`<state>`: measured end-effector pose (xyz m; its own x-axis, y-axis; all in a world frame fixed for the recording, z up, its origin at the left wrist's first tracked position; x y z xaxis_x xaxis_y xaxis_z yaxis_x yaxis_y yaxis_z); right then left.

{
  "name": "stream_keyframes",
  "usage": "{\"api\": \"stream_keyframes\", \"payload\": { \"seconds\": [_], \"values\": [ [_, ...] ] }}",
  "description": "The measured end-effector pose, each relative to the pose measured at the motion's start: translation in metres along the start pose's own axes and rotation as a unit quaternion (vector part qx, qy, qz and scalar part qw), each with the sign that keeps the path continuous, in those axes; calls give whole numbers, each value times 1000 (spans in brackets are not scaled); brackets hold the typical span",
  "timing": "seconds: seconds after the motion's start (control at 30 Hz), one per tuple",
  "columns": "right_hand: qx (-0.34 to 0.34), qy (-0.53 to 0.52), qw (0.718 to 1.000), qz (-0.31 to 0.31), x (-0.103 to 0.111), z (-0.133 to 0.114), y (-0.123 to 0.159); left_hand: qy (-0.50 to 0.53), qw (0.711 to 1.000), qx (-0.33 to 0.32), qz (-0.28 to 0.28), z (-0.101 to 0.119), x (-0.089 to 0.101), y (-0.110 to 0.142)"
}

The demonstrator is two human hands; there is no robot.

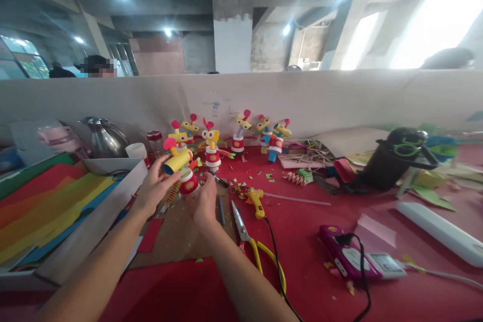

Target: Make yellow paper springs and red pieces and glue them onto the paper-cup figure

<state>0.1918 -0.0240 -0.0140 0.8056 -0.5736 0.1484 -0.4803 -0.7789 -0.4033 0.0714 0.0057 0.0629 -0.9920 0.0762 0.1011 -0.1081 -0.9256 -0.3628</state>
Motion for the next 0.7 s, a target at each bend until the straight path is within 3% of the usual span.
{"api": "stream_keyframes", "payload": {
  "seconds": [0.17,0.3,0.4,0.6,0.7],
  "values": [
    [25,30,998,-45,-7,8,-5,46,999,5,-1,-5,2,3],
    [45,1,997,-70,-9,26,-10,92,996,10,-13,-2,4,8],
    [51,-43,993,-99,-8,38,-16,132,991,21,9,-4,8,11],
    [-16,-187,962,-199,5,36,-27,91,987,40,130,-45,16,14],
    [-46,-221,941,-253,11,26,-34,72,987,96,105,-64,10,17]
  ]
}}
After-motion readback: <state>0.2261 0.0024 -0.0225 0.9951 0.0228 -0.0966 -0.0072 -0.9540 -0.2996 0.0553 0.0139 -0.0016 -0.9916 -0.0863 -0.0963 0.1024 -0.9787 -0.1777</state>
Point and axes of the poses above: each hand's wrist, its own y-axis away from the middle knuckle, its own x-axis out of the back of the hand, z = x × y, the point moved 1 cm from there along -y, towards the middle knuckle, and after that the axes turned 3 degrees about y, right-handed, at the moved point
